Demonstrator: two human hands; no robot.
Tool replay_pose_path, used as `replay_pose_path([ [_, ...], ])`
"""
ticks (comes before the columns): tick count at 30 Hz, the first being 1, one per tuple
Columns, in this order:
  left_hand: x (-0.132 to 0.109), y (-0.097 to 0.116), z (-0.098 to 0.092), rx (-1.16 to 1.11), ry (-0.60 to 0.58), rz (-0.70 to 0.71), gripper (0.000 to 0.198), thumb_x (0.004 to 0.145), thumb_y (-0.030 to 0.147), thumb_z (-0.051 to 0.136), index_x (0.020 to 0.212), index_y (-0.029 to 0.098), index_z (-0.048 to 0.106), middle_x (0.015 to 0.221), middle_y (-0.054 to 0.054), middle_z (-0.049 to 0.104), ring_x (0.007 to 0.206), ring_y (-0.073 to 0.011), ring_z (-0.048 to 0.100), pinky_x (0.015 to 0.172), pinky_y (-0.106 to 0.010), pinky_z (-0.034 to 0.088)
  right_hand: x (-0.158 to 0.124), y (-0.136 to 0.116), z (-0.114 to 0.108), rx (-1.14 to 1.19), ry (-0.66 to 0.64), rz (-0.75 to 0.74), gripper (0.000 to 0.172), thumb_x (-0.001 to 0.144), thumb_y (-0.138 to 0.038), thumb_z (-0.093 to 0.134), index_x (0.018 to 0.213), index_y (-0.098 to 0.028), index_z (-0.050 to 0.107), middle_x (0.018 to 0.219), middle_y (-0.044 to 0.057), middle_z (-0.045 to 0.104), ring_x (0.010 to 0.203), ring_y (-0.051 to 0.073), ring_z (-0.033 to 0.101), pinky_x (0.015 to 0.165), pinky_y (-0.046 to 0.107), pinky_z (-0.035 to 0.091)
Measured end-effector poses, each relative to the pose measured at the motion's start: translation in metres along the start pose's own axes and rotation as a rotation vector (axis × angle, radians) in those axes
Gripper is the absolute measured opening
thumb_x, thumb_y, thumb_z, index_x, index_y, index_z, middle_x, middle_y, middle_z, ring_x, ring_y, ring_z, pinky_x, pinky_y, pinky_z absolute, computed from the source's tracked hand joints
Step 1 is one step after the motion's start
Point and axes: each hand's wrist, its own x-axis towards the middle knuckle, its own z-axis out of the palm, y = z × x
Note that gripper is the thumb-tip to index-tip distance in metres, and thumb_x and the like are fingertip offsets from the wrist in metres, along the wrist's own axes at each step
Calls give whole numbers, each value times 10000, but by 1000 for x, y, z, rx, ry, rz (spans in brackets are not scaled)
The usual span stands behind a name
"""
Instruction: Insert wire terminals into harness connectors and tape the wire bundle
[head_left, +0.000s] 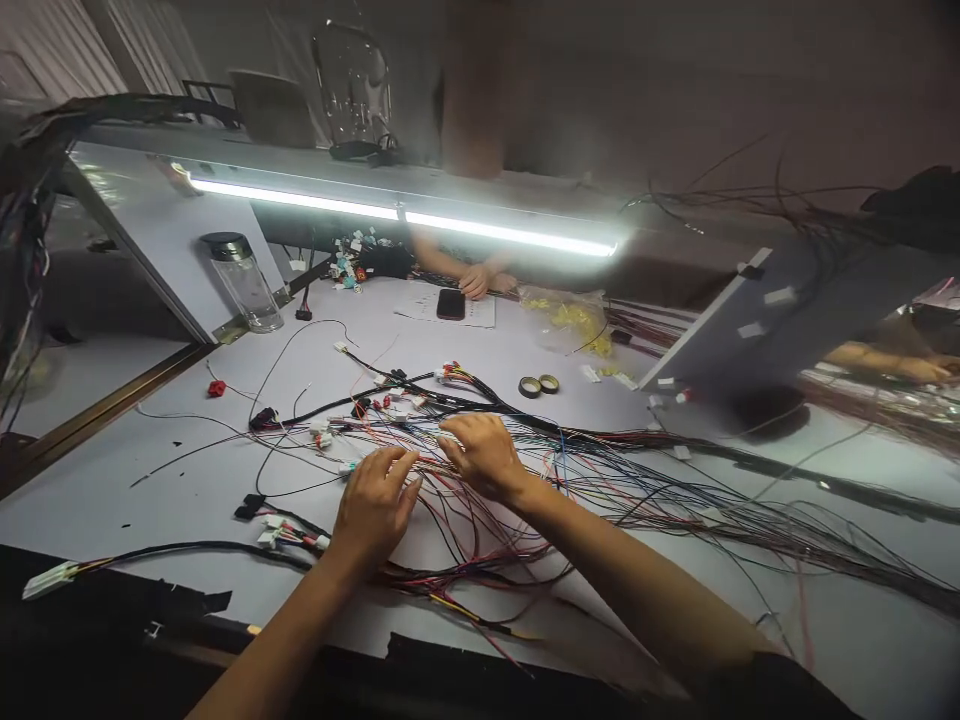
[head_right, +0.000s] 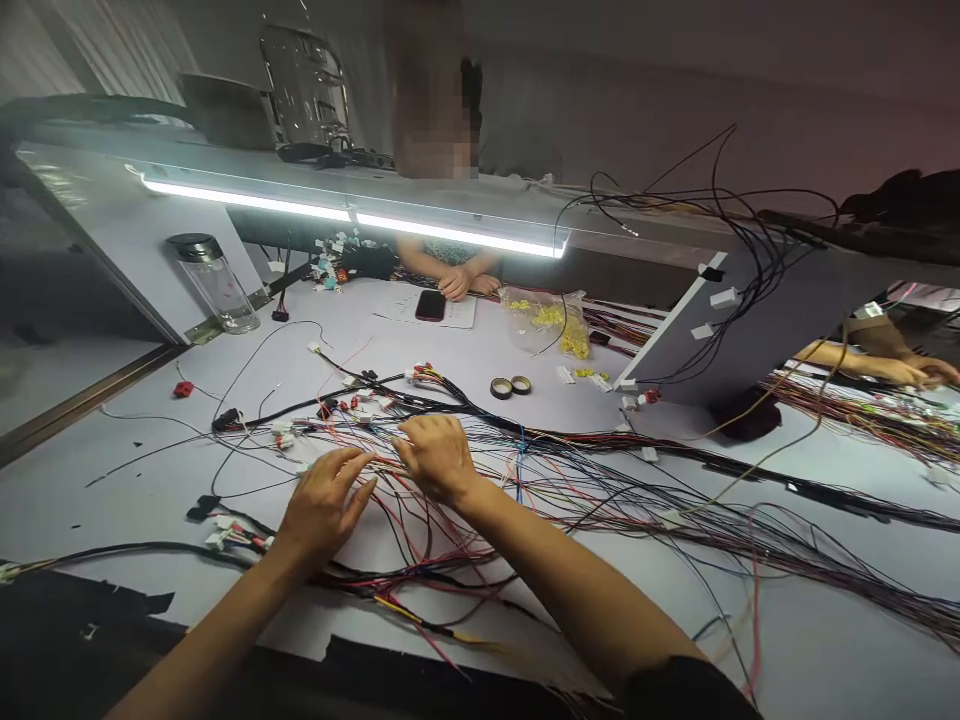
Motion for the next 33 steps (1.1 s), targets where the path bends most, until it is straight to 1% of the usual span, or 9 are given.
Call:
replay_pose_path([
  [3,0,-11,15,18,-41,69,336,877,297,543,1197,214,606,1268,-119,578,1199,-316,503,993,-535,408,56,-10,-2,-26,-132,8,306,961,-374,426,1137,-250,644,1167,41,664,1090,208,561,912,346,385],
  [6,-7,-18,28,18,-78,70,323,875,305,542,1177,219,615,1254,-112,593,1203,-330,502,1003,-583,385,101,-27,15,-41,-225,16,288,911,-371,485,1074,-237,681,1132,67,675,1085,247,575,904,381,391],
  [11,-11,-19,32,-28,-63,58,324,872,269,525,1185,206,581,1218,-122,596,1186,-317,509,1015,-593,375,138,-45,47,-37,-302,71,234,767,-252,619,932,-108,700,1081,188,672,1034,313,609,920,458,368],
  [15,-11,-20,30,-88,-18,-30,344,867,288,546,1180,145,534,1216,-162,562,1147,-298,525,996,-514,435,151,-36,43,82,-305,107,153,765,-249,616,836,-138,693,984,136,697,946,277,633,905,441,369],
  [20,-11,-24,33,-125,13,-124,377,869,324,550,1188,127,506,1212,-172,548,1153,-299,516,977,-474,465,156,-7,14,333,-249,89,243,906,-356,473,931,-176,634,813,1,671,760,133,604,689,243,428],
  [22,-11,-26,35,-147,-9,-122,358,872,328,545,1171,131,525,1202,-165,558,1151,-297,518,990,-479,452,152,3,1,528,-177,84,222,915,-346,477,919,-158,596,832,-3,663,735,97,586,676,209,436],
  [26,-7,-27,31,-196,-27,-101,311,875,346,537,1120,159,582,1177,-139,589,1142,-298,530,1015,-499,416,141,14,-22,1099,-82,130,145,860,-281,595,801,-160,540,834,17,675,723,81,599,689,206,467],
  [29,6,-23,18,-245,25,-138,337,881,393,525,1136,185,596,1172,-115,619,1130,-296,550,1025,-516,391,136,15,-34,1281,-89,138,209,838,-359,645,824,-180,539,879,20,690,759,104,634,641,216,492],
  [33,46,-18,-3,-447,43,-324,506,863,436,536,1300,184,507,1264,-122,581,1153,-267,554,998,-452,433,135,6,-43,1366,-73,101,278,809,-427,678,842,-195,528,881,10,694,788,127,659,621,236,520],
])
